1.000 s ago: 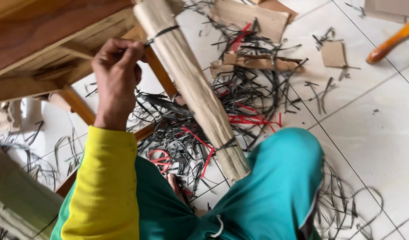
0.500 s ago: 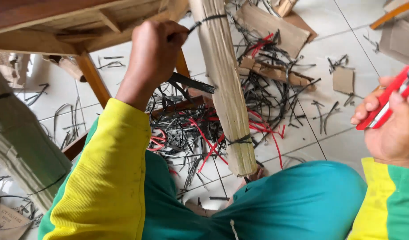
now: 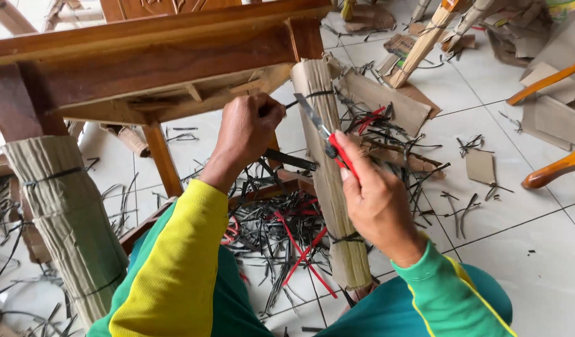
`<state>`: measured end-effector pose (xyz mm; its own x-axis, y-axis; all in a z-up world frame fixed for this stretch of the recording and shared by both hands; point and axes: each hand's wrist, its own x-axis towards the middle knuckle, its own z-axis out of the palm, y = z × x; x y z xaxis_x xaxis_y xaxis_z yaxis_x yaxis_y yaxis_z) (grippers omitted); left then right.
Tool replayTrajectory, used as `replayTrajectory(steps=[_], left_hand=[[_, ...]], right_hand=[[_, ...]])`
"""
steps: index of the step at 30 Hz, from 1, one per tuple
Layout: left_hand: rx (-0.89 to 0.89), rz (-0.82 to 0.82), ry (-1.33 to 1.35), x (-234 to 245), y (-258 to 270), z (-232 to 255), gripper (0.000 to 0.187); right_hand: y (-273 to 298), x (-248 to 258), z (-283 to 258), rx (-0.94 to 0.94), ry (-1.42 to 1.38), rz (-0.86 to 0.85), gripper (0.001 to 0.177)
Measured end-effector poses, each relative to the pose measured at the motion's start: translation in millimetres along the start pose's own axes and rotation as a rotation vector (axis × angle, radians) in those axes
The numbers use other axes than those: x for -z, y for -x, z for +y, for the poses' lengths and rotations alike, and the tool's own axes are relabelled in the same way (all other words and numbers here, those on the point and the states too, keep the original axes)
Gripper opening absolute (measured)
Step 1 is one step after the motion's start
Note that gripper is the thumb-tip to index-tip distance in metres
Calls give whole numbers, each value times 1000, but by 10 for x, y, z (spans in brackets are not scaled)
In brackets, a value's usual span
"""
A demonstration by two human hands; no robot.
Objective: Wrapping a wooden chair leg with protective cardboard and securing it with plastic ties
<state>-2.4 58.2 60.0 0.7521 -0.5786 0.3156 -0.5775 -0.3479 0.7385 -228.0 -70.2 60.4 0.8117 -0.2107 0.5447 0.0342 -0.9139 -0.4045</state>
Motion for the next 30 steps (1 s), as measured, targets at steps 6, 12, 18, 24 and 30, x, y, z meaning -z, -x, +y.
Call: replayTrajectory(steps=[6,12,18,24,30], left_hand=[[1,32,27,-32,-12,-69,21],[-88,76,171,-22,-29,-142,11],[-8,274,470,337,65,-257,15],[195,392,871,554,85,-267,18],[203,342,921,527,82,-233,17]], right_hand=[[-168,-215,-77,35,74,-51,61],[-429,-320,-323,-72,65,-105,59],[-74,-441,-405,-162,-181,-38,42],[1123,-1168,-712,-1066,-999,-180,23],[1835,-1946,-376,-1507,-825,-582,32]])
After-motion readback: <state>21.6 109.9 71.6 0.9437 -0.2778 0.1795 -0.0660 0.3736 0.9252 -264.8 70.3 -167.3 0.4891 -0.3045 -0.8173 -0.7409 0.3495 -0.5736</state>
